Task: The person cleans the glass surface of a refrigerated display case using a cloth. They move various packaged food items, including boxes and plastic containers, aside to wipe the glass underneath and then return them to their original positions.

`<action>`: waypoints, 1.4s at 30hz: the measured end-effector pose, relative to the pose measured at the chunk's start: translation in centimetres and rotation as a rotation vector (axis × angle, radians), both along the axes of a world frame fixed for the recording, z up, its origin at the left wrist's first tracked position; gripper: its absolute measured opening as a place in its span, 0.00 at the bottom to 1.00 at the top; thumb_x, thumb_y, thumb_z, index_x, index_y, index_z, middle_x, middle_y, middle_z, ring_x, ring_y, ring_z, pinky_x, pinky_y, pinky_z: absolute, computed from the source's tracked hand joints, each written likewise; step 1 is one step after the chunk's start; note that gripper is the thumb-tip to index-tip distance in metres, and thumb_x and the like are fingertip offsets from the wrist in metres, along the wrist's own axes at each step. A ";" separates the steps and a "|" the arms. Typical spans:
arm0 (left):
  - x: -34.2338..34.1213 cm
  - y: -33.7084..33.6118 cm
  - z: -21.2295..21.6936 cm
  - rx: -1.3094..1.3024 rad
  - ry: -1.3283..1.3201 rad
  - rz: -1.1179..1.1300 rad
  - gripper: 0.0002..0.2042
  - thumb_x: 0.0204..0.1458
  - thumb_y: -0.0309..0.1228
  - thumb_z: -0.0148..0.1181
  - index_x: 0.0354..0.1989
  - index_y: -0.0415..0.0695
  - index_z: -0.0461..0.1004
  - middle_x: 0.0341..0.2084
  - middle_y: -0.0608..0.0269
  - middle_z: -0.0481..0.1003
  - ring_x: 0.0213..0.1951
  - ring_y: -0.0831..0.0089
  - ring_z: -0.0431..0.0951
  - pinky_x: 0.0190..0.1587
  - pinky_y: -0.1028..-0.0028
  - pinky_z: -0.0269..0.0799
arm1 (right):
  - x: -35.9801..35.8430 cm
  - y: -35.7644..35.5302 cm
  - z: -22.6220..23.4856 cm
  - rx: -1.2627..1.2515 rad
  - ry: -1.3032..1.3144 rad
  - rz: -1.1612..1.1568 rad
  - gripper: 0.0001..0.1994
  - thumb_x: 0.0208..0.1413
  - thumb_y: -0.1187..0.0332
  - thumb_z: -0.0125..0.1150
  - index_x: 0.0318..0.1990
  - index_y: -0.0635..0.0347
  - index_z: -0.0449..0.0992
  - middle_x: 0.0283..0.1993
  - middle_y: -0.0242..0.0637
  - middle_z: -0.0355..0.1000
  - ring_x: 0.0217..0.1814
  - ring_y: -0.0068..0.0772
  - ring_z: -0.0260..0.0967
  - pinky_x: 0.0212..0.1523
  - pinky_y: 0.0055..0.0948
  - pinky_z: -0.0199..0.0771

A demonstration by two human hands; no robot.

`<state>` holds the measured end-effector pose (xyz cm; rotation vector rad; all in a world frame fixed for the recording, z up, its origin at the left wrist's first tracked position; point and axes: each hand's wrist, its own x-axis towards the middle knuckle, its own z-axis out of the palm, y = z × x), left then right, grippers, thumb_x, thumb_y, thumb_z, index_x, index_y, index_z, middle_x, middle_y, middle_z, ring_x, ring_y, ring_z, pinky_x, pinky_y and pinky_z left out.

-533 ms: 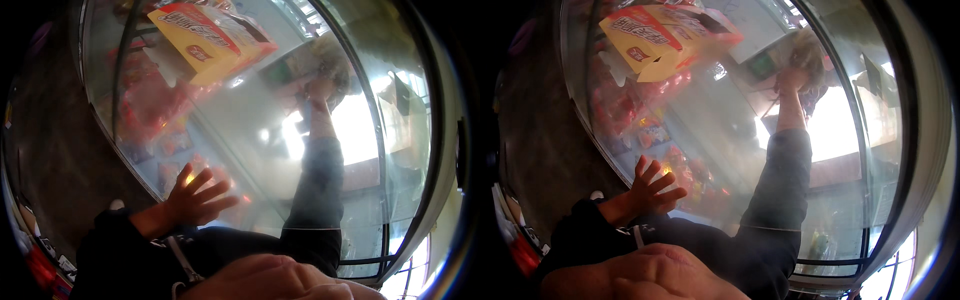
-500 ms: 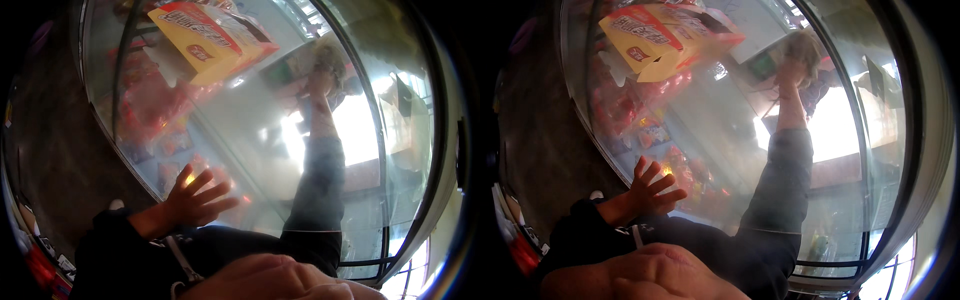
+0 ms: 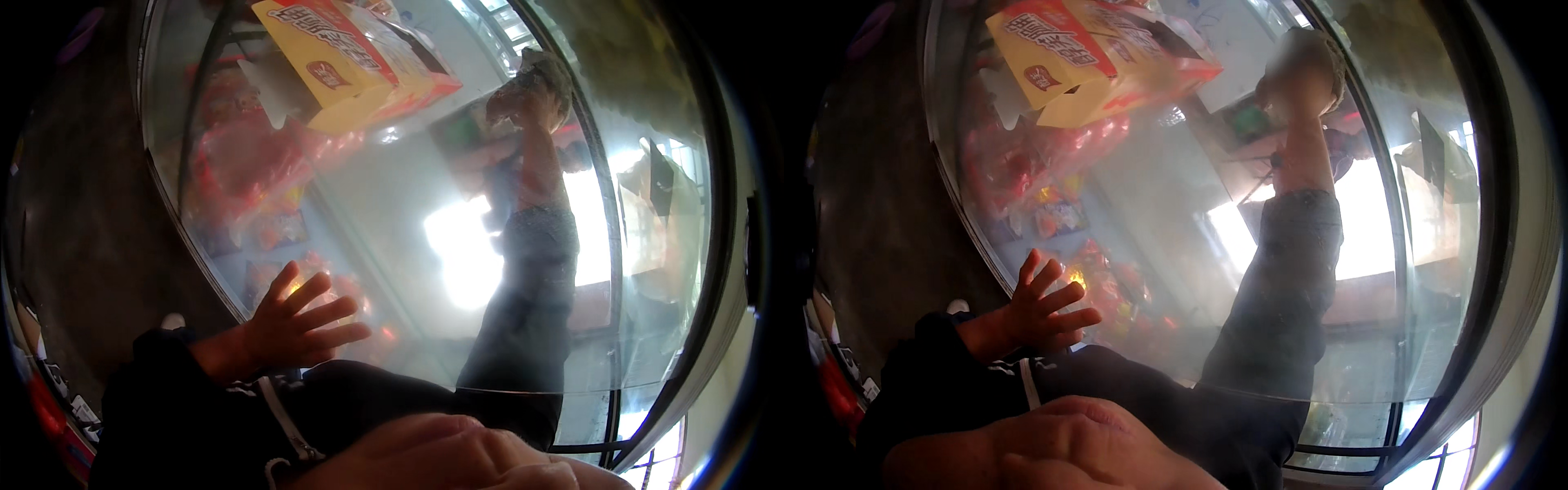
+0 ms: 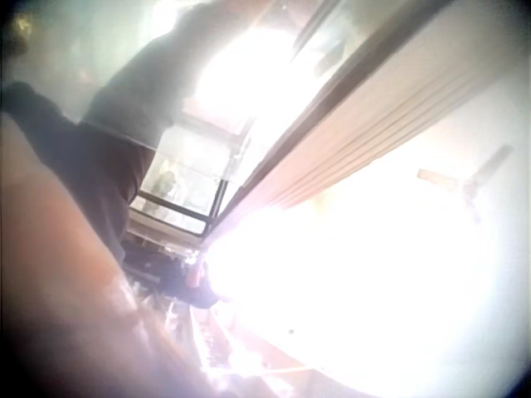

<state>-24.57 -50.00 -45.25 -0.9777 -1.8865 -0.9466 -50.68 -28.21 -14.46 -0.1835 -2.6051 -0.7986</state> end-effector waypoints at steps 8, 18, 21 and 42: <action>-0.4 -0.5 -0.2 -0.005 -0.016 -0.023 0.24 0.48 0.38 0.52 0.58 0.67 0.68 0.60 0.69 0.62 0.62 0.61 0.58 0.66 0.50 0.45 | -2.6 18.1 -6.1 0.091 0.443 0.075 0.24 0.53 0.55 0.53 0.56 0.52 0.69 0.57 0.42 0.67 0.63 0.41 0.62 0.61 0.39 0.60; 0.1 -0.6 0.3 -0.001 -0.033 -0.033 0.27 0.45 0.36 0.58 0.58 0.68 0.67 0.58 0.70 0.62 0.62 0.60 0.57 0.66 0.50 0.43 | -4.7 18.3 -10.1 -0.058 0.484 0.144 0.19 0.54 0.55 0.51 0.51 0.51 0.73 0.54 0.38 0.70 0.59 0.40 0.65 0.58 0.42 0.63; 0.1 -0.4 0.6 -0.006 -0.013 -0.004 0.28 0.44 0.39 0.60 0.58 0.70 0.66 0.57 0.70 0.62 0.59 0.59 0.58 0.66 0.49 0.42 | -8.3 15.6 -9.5 -0.109 0.410 0.263 0.18 0.55 0.55 0.51 0.49 0.50 0.74 0.54 0.37 0.71 0.58 0.39 0.66 0.57 0.43 0.64; -0.2 0.1 -0.6 -0.021 0.024 0.031 0.28 0.44 0.40 0.55 0.59 0.66 0.65 0.59 0.64 0.62 0.63 0.53 0.54 0.65 0.45 0.41 | -9.2 10.1 -16.4 0.011 0.090 0.295 0.18 0.54 0.59 0.52 0.52 0.49 0.73 0.57 0.36 0.66 0.65 0.44 0.56 0.64 0.52 0.50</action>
